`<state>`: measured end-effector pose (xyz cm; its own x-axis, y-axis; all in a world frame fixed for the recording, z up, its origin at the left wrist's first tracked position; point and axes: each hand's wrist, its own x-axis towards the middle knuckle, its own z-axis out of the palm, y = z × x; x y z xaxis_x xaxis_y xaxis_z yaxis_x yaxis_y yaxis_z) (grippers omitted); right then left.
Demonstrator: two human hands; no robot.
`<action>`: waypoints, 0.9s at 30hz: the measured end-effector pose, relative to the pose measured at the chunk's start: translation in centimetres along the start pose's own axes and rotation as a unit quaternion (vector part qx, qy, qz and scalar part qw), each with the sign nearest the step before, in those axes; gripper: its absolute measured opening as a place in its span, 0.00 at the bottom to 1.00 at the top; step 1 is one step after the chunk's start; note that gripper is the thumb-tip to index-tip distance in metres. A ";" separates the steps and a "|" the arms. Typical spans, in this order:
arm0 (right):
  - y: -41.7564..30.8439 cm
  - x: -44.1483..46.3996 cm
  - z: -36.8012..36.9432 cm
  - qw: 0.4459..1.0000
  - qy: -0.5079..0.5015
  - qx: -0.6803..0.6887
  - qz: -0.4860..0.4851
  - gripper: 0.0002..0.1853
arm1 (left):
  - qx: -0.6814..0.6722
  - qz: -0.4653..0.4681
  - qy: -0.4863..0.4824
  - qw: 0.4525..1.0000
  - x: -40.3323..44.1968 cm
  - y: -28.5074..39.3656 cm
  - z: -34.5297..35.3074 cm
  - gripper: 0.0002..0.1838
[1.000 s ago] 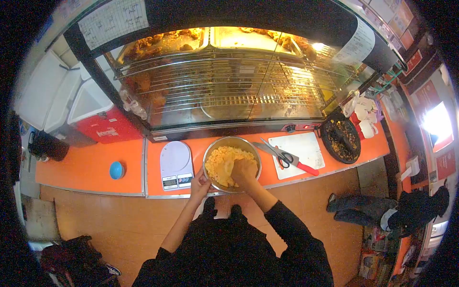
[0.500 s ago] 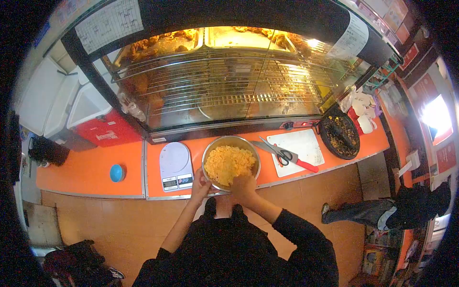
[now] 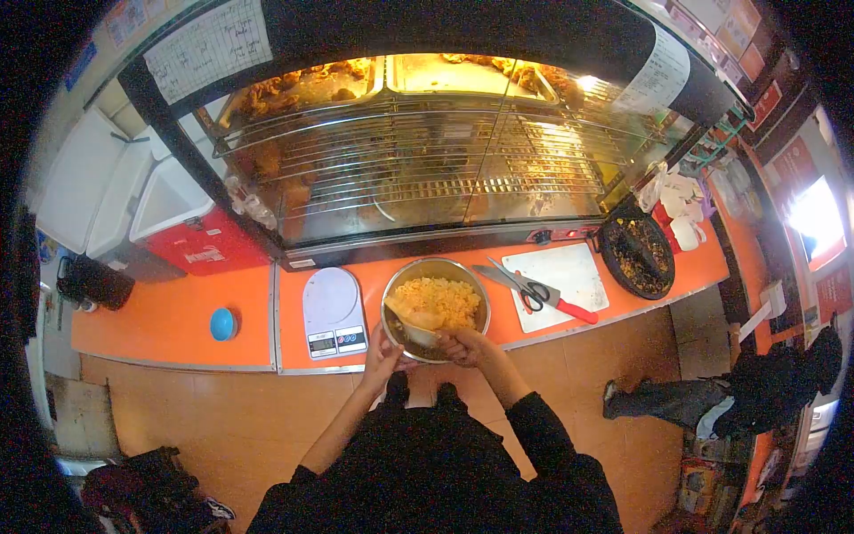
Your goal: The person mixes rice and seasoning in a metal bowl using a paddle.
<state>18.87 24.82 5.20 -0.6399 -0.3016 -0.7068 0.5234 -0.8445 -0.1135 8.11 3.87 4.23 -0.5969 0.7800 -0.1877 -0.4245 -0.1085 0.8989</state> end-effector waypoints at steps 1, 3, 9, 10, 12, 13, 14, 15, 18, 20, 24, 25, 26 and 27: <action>0.0 -0.6 -0.2 0.995 -0.030 0.089 0.021 0.12 | -0.030 -0.029 0.006 0.999 -0.2 0.6 0.4 0.35; 0.1 -1.7 -0.5 0.981 -0.059 0.177 0.043 0.12 | -0.031 -0.029 0.007 0.999 -0.3 1.1 0.6 0.35; 0.5 -4.9 -1.0 0.941 -0.095 0.320 0.060 0.14 | -0.019 -0.048 0.021 0.998 -0.1 1.3 0.5 0.36; 0.5 -5.4 -1.4 0.961 -0.079 0.261 0.039 0.14 | -0.009 -0.054 0.020 0.998 0.0 0.7 0.1 0.36; 0.5 -6.8 -0.1 0.978 -0.064 0.199 0.019 0.15 | 0.002 -0.025 0.013 1.000 0.4 -0.7 -0.7 0.36; 0.6 -9.1 3.1 0.999 0.008 0.045 -0.030 0.16 | 0.013 0.003 0.007 1.000 0.6 -1.2 -0.9 0.36; 0.5 -10.5 5.2 0.988 0.079 -0.110 -0.076 0.17 | 0.012 0.003 0.007 1.000 0.5 -0.9 -0.7 0.36; 0.2 -10.8 6.1 0.988 0.080 -0.110 -0.075 0.17 | -0.003 -0.022 0.019 1.000 0.3 -0.1 -0.2 0.36; 0.3 -7.8 4.9 0.725 0.301 -0.544 -0.298 0.16 | -0.031 -0.079 0.038 0.996 -0.2 2.7 1.0 0.36; 2.6 -2.2 2.6 0.451 0.382 -0.707 -0.388 0.13 | -0.043 -0.115 0.042 0.992 -0.2 2.0 0.9 0.35; 4.0 3.3 6.1 0.413 0.465 -0.742 -0.250 0.13 | 0.049 0.038 0.041 0.997 0.6 -0.1 0.2 0.35; 3.3 2.4 6.9 0.413 0.464 -0.742 -0.253 0.13 | 0.020 0.004 0.041 0.999 0.2 0.6 0.5 0.35; 2.2 1.0 7.3 0.404 0.439 -0.771 -0.222 0.11 | -0.011 -0.029 0.041 0.999 0.2 1.3 0.7 0.35; 1.3 -0.8 8.3 0.393 0.412 -0.800 -0.190 0.11 | -0.013 -0.027 0.043 0.999 0.3 1.2 0.7 0.35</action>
<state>15.39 20.31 11.38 -0.7883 0.5134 -0.3391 0.5838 0.7982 -0.1488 7.88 4.39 5.48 -0.6287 0.7291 -0.2704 -0.4751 -0.0848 0.8759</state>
